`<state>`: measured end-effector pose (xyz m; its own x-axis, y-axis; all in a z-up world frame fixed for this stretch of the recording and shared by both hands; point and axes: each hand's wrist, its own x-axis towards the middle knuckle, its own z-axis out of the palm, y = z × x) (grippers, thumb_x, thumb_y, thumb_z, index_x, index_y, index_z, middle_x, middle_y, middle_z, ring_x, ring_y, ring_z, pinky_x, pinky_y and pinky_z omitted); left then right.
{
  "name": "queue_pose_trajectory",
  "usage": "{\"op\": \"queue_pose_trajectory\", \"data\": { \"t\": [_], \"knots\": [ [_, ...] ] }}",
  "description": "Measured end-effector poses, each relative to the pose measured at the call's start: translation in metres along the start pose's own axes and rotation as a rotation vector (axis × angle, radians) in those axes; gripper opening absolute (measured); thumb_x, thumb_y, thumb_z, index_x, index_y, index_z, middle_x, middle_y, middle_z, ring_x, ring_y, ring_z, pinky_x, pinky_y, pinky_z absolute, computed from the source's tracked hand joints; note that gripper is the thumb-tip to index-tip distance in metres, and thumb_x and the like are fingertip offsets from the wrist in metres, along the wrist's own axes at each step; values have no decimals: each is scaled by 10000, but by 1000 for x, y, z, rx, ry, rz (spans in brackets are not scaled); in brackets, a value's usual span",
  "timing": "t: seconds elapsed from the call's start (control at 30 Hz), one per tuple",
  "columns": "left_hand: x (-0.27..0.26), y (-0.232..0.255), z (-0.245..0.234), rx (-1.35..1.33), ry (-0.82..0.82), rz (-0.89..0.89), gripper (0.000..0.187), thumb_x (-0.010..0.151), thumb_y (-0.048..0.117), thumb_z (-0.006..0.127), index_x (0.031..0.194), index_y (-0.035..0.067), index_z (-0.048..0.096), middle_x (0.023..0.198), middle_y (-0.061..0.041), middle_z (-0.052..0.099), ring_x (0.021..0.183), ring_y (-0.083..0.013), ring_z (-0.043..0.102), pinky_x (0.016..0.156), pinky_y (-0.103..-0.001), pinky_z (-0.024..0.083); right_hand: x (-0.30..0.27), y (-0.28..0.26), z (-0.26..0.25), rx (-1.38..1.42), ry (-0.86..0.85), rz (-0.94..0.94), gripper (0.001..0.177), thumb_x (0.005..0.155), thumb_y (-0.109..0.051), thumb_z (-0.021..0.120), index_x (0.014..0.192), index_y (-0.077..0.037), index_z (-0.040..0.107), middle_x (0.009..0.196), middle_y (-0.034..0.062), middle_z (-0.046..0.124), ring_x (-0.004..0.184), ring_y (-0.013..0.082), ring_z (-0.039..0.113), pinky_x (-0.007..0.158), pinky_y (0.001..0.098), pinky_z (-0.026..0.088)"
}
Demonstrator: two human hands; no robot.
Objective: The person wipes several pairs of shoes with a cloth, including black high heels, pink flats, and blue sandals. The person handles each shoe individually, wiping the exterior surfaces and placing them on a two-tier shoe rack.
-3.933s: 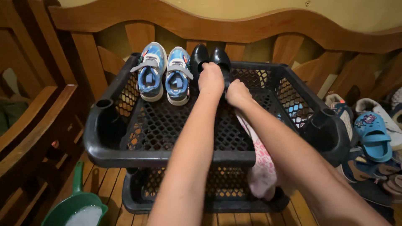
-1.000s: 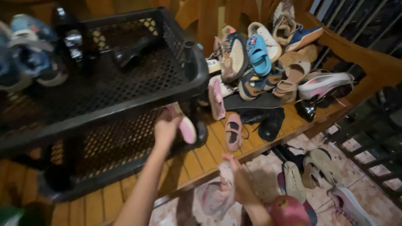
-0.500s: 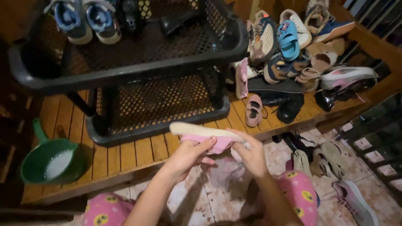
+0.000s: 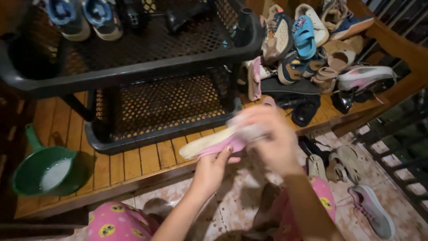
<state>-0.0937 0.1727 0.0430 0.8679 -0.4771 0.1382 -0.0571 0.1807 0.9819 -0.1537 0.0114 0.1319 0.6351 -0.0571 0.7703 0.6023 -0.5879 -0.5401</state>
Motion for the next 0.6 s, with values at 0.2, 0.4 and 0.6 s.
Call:
{"op": "queue_pose_trajectory", "data": {
  "t": [0.2, 0.4, 0.6],
  "knots": [
    [-14, 11, -6, 269, -90, 83, 262, 1016, 145, 560, 1183, 5, 703, 1061, -155, 798, 1001, -247, 762, 913, -355, 567, 19, -4, 5, -101, -53, -150, 352, 806, 178, 560, 1042, -16, 734, 1134, 112, 757, 1173, 292, 706, 1078, 410, 541],
    [-7, 0, -4, 540, -89, 292, 223, 978, 84, 576, 1134, -3, 710, 1093, -186, 743, 1033, -307, 693, 903, -406, 537, -8, -10, 31, -50, -42, -120, 331, 794, 171, 580, 1047, 7, 716, 1129, 146, 739, 1133, 307, 709, 1014, 398, 562],
    [-27, 15, -8, -40, -82, -137, 333, 993, 195, 585, 1253, 15, 687, 1154, -86, 785, 996, -191, 776, 816, -318, 567, -35, 38, 5, 36, 101, 228, 405, 789, 174, 519, 1077, -7, 739, 1157, 134, 729, 1129, 268, 698, 1017, 383, 574]
  ]
}}
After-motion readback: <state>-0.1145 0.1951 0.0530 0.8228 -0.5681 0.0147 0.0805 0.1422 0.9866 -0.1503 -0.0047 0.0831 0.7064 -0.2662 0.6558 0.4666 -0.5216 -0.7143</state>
